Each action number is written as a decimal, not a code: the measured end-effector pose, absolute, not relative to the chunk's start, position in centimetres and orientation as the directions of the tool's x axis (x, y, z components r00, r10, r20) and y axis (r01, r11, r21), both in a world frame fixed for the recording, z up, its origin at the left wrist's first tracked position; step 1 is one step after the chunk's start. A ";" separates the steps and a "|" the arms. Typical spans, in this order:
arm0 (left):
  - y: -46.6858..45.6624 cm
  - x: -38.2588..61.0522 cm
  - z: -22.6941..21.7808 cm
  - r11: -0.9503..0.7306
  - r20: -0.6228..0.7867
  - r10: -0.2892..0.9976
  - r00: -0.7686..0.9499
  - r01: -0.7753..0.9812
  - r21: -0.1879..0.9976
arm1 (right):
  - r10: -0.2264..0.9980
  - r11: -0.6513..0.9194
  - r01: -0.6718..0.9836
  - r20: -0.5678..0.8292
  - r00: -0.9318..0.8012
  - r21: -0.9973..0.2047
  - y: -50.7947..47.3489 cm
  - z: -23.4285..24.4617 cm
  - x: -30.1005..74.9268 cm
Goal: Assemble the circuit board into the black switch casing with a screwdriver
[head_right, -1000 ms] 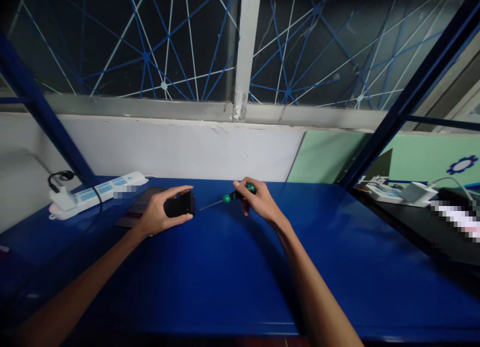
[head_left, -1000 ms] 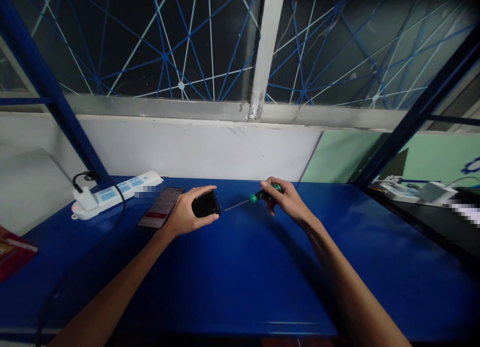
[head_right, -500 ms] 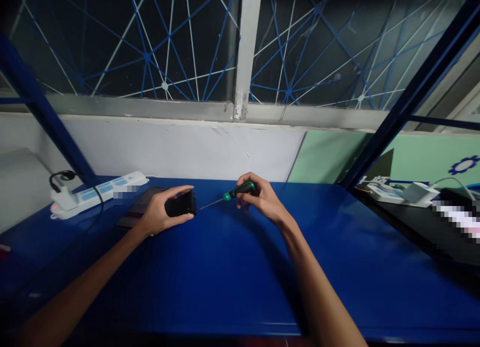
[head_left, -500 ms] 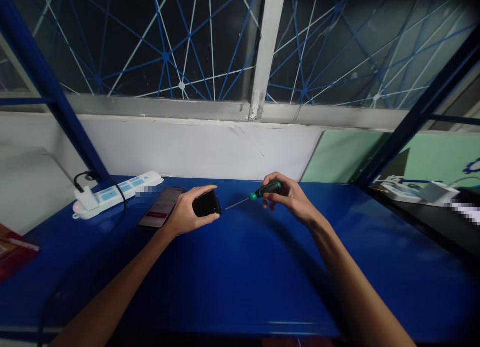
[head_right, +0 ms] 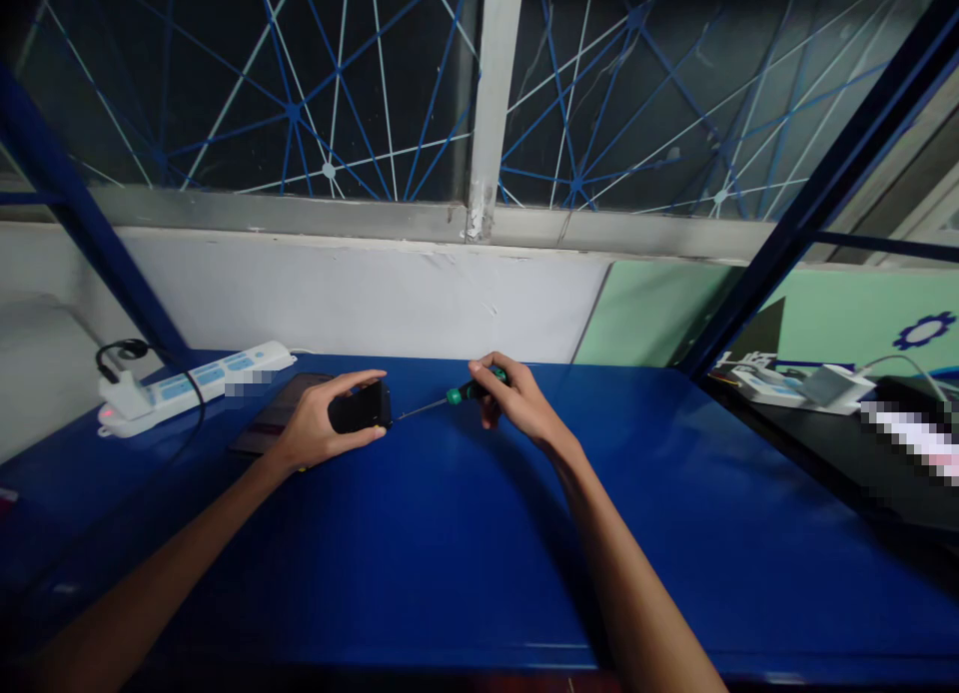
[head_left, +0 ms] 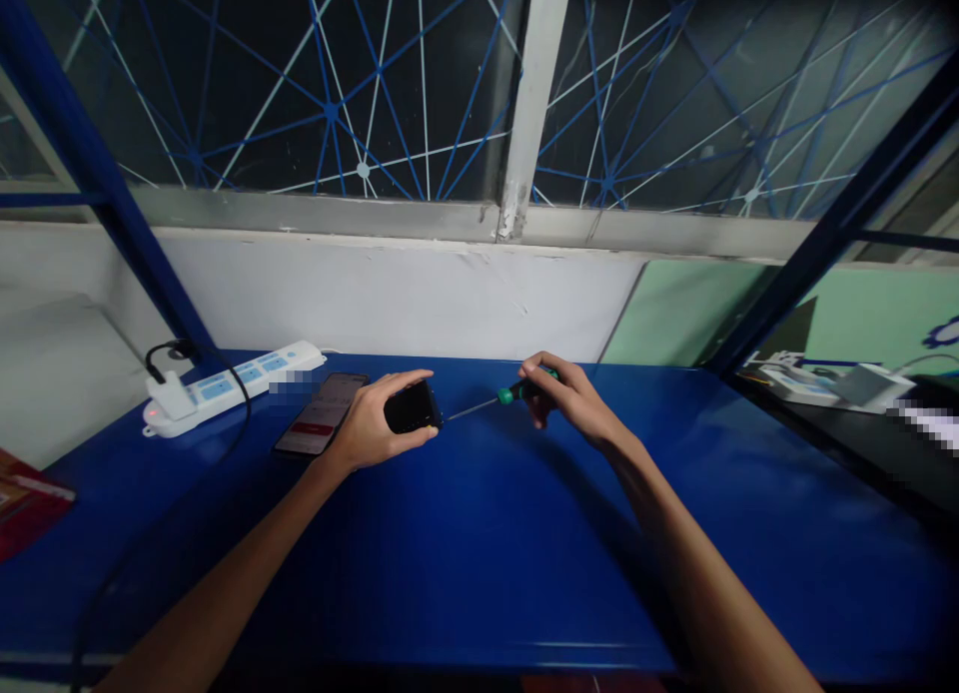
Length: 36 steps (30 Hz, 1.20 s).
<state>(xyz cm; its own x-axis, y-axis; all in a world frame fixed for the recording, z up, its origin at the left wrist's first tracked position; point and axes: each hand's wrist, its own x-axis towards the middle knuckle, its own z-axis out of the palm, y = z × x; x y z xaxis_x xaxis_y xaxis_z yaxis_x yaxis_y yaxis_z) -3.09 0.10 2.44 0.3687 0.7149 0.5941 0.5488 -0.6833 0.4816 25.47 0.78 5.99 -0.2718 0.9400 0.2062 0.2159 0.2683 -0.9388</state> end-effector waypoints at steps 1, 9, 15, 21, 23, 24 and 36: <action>0.1 -3.1 2.4 -0.684 0.596 0.714 0.369 0.548 0.481 | 0.937 0.243 0.183 0.182 -0.297 -0.953 0.6 6.2 25.5; 0.1 -3.1 2.4 -0.685 0.602 0.712 0.362 0.549 0.479 | 0.904 0.294 0.096 0.244 -0.350 -0.951 0.2 6.8 25.8; 0.0 -2.9 2.6 -0.681 0.601 0.715 0.358 0.551 0.482 | 0.893 0.283 0.053 0.243 -0.379 -0.958 0.3 6.5 26.0; 0.0 -3.0 2.6 -0.686 0.601 0.712 0.363 0.544 0.484 | 0.897 0.274 0.055 0.235 -0.375 -0.960 0.2 6.6 25.9; 0.0 -3.0 2.6 -0.688 0.604 0.710 0.363 0.542 0.483 | 0.901 0.268 0.074 0.223 -0.373 -0.961 0.3 6.6 25.9; 0.0 -3.0 2.6 -0.688 0.603 0.710 0.364 0.541 0.484 | 0.902 0.267 0.078 0.220 -0.371 -0.961 0.3 6.6 25.9; 0.2 -3.1 2.3 -0.688 0.610 0.708 0.356 0.542 0.482 | 0.907 0.261 0.069 0.221 -0.359 -0.963 0.3 6.5 26.1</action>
<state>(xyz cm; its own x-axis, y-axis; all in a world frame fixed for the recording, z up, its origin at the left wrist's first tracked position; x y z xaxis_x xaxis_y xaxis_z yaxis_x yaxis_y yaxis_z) -3.10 0.18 2.32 0.3559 0.7077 0.6103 0.5420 -0.6883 0.4821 26.07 0.34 6.49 -0.3588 0.9070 0.2205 0.0688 0.2613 -0.9628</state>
